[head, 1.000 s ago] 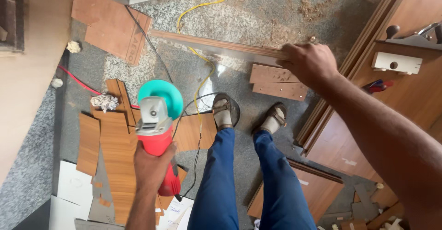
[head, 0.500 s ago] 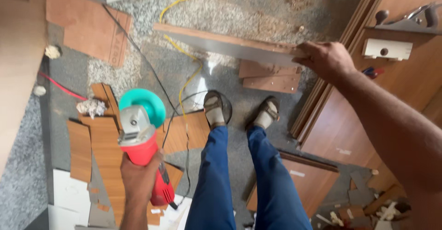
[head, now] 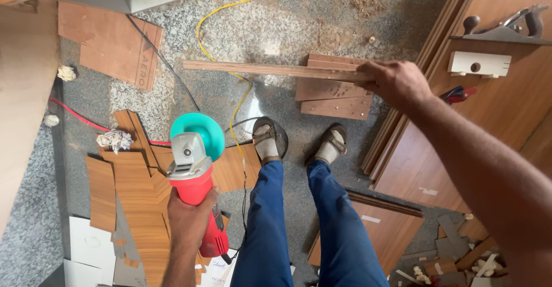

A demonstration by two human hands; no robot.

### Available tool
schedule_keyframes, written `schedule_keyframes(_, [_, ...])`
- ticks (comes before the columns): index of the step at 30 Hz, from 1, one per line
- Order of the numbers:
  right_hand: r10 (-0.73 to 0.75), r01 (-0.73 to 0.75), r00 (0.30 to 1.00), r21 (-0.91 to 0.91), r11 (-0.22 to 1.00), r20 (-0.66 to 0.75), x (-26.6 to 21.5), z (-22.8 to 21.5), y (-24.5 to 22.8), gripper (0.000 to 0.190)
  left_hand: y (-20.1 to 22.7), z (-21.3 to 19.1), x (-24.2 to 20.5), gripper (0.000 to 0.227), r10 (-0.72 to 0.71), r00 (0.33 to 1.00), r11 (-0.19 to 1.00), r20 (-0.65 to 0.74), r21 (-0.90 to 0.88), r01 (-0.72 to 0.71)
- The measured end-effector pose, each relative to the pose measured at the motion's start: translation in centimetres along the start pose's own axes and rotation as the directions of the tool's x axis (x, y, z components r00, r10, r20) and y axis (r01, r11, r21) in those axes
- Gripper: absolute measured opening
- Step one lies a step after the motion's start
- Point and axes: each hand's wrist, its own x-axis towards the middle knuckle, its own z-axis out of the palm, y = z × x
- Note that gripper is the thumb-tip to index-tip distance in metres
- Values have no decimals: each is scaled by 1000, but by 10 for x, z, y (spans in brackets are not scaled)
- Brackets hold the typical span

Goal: The person sands the edge of a wood panel using a handheld power sander.

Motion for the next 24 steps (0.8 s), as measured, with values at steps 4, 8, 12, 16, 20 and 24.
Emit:
schedule_keyframes(4, [-20,21,999,22,1000,-50,-14,11,-3,35,-1,0,0,45,40,999,999,2,25,-40])
schedule_keyframes(8, [-22,23,997,19,1000,-68,-19,17,3,33,0,-2,3,43,42,999,999,11,17,-42])
schedule_keyframes(12, [-35,34,998,-11,999,-49,-20,23,10,35,-2,-3,3,41,-75,997,997,9,-15,75])
schedule_keyframes(16, [-35,34,998,-32,999,-44,-17,20,11,37,-6,-3,3,43,-29,999,999,19,-22,29])
schedule_keyframes(20, [-49,46,994,-35,998,-96,-19,12,2,38,-10,-2,1,48,30,999,1000,28,-8,-29])
schedule_keyframes(24, [160,-141,972,-117,983,173,-12,1,-11,39,-5,-3,0,50,54,998,998,36,-26,-53])
